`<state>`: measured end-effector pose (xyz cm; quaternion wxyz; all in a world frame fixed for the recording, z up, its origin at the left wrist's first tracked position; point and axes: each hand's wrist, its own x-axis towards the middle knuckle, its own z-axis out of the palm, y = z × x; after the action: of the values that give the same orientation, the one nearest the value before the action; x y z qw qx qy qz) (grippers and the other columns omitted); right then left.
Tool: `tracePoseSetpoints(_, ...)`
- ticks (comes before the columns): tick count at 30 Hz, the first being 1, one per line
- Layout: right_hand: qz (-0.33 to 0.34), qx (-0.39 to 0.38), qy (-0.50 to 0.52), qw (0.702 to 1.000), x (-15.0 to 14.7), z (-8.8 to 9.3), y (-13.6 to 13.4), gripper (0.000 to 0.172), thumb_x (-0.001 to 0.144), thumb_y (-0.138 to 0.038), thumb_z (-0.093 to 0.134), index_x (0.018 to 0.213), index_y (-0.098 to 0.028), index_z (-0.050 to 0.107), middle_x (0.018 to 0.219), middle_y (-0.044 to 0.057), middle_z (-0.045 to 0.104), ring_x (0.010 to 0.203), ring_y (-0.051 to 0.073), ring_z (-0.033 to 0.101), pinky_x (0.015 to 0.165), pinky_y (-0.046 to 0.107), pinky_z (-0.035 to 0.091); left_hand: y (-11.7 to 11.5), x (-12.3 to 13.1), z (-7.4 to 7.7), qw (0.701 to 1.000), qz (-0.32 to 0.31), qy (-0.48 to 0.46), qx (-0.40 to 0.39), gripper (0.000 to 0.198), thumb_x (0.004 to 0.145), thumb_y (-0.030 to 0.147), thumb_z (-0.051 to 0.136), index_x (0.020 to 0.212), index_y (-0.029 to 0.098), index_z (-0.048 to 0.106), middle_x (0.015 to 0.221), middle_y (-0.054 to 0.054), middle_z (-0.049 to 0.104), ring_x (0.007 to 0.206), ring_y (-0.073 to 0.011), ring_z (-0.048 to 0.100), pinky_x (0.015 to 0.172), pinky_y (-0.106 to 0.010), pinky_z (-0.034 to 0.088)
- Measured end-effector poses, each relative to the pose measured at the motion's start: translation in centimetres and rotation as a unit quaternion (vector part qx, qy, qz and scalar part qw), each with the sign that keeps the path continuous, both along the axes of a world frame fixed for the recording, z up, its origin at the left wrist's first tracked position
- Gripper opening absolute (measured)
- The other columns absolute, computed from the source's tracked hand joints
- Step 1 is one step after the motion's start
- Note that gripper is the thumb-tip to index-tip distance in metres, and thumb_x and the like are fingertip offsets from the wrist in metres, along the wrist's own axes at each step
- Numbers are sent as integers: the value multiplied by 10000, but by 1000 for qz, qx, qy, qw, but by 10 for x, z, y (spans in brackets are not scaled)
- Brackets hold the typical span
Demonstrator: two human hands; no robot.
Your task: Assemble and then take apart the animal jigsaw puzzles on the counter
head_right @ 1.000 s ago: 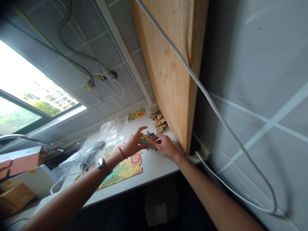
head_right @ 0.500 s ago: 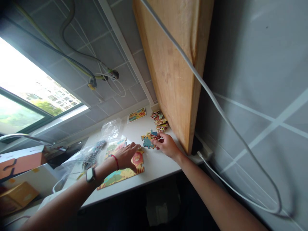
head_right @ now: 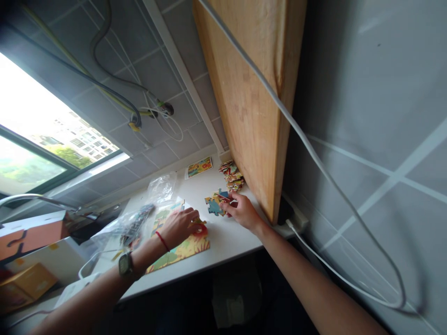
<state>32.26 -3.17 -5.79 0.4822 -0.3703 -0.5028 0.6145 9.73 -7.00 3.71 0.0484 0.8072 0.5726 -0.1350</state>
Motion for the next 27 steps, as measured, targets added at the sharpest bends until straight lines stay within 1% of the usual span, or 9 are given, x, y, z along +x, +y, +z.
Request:
tracePoseSetpoints(3,1,-4,0,1000,0,-1,0,471,762,-530,772,1042,-163,680,945,62,708,640,138,599,576,272,505,6,-9,9,998,37,-51,-20,157,939,346,639,885,207,691,878,-58,740,817,-233,698,681,-297,443)
tracePoseSetpoints(6,-3,-6,1,1000,0,-1,0,479,757,-521,779,1057,-162,680,961,68,711,660,148,611,582,278,510,12,-19,18,992,63,-108,-19,233,903,433,683,864,203,687,856,-56,762,773,-225,696,648,-289,434)
tracePoseSetpoints(9,-6,-7,-2,1000,1,-2,0,484,762,-520,781,1068,-158,683,952,63,712,655,145,611,583,277,511,17,-25,21,979,68,-184,-53,283,889,471,694,833,195,658,822,-47,776,723,-198,696,635,-275,450)
tracePoseSetpoints(15,-3,1,-6,1000,1,-4,1,492,767,-544,777,1068,-164,688,972,63,716,656,142,613,574,265,513,25,-31,13,937,82,-301,-158,311,885,484,688,845,177,667,797,-55,785,705,-179,715,643,-264,508)
tracePoseSetpoints(19,-1,5,-10,1000,1,-6,2,500,779,-553,771,1076,-158,695,980,69,723,654,141,621,579,264,523,27,-38,3,921,62,-295,-248,295,841,469,726,841,173,724,803,-49,765,731,-184,700,672,-274,534)
tracePoseSetpoints(21,-1,7,-11,1000,1,-6,2,490,787,-551,767,1071,-158,696,1012,79,730,664,143,627,574,259,517,24,-39,-5,935,40,-262,-235,277,780,447,787,861,185,747,914,-60,762,825,-205,705,767,-303,554)
tracePoseSetpoints(23,1,9,-12,1000,1,-5,2,476,791,-547,764,1059,-160,694,1037,86,733,663,141,624,566,255,506,19,-39,-14,957,17,-231,-176,303,720,413,845,905,192,753,1038,-82,735,923,-232,696,880,-347,549)
tracePoseSetpoints(25,2,8,-10,1000,1,-4,1,469,787,-543,766,1047,-159,692,1038,89,733,663,141,621,565,256,503,14,-35,-21,967,5,-218,-135,398,684,385,880,1008,202,739,1098,-93,703,984,-250,684,934,-379,540)
tracePoseSetpoints(27,1,8,-9,1000,1,-3,0,465,783,-543,766,1038,-162,691,1030,88,731,673,145,623,573,261,507,9,-31,-26,968,0,-214,-130,543,659,347,906,1143,220,697,1115,-85,686,1013,-254,677,945,-392,538)
